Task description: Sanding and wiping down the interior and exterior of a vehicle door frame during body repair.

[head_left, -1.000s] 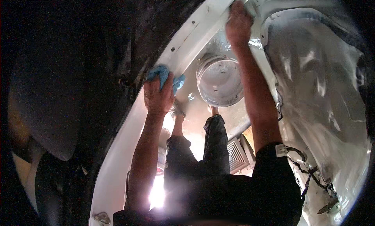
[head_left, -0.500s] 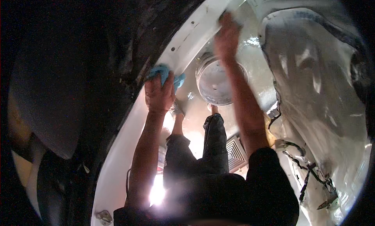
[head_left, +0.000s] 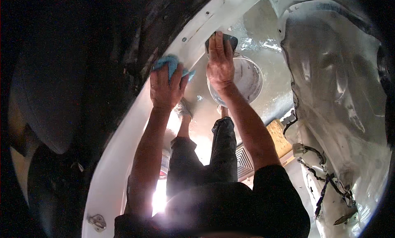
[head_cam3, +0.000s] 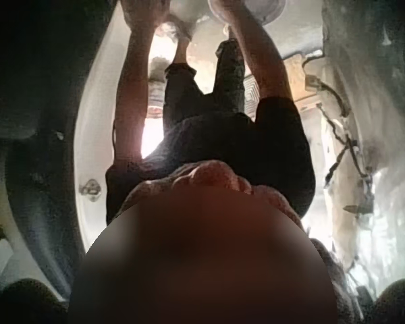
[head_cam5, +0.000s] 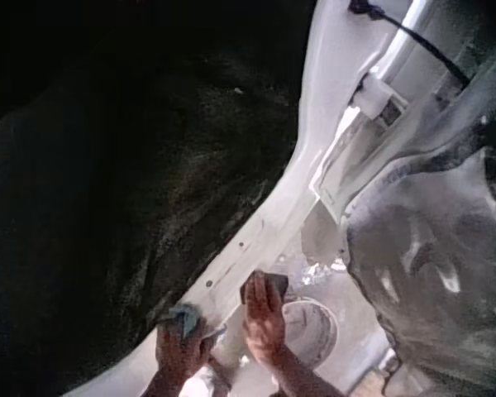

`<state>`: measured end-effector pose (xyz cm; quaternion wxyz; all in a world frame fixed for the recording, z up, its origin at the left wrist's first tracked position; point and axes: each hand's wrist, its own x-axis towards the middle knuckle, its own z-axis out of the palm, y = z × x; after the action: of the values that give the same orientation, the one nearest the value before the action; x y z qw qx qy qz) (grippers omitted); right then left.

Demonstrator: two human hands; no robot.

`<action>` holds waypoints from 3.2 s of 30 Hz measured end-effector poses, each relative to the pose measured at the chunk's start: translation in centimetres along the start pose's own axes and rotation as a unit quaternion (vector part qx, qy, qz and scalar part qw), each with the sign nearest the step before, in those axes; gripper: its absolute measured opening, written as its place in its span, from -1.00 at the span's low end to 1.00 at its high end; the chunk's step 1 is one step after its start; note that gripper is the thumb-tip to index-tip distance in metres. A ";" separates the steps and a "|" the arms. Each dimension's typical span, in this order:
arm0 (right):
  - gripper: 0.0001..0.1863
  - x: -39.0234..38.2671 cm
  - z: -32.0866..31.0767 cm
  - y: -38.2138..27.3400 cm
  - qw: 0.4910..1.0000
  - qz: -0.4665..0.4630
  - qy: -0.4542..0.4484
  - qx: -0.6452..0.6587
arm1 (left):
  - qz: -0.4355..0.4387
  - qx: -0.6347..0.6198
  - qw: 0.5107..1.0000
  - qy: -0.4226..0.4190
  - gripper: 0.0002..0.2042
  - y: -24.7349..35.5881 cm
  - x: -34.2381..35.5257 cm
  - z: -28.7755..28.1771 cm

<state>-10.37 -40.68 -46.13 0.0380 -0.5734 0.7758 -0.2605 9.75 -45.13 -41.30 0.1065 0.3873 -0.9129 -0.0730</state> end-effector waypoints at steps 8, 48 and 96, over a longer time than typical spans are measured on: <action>-0.25 2.3 -2.2 3.4 0.989 -0.131 -0.070 0.003 | 0.030 0.095 0.995 -0.004 -0.42 -0.5 -1.0 -0.1; -0.28 -17.1 -2.9 -24.3 0.919 -0.194 -0.129 0.319 | -0.263 -0.159 0.940 -0.148 -0.66 5.1 -32.8 -13.5; -0.49 -8.2 4.4 -16.3 0.941 0.088 0.138 0.295 | -0.258 -0.196 0.913 -0.247 -0.62 4.3 -38.9 -8.4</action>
<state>8.15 -38.21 -44.61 0.1209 -0.4241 0.7090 -0.5503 35.21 -14.43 -37.60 -0.0712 0.5504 -0.7458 -0.3685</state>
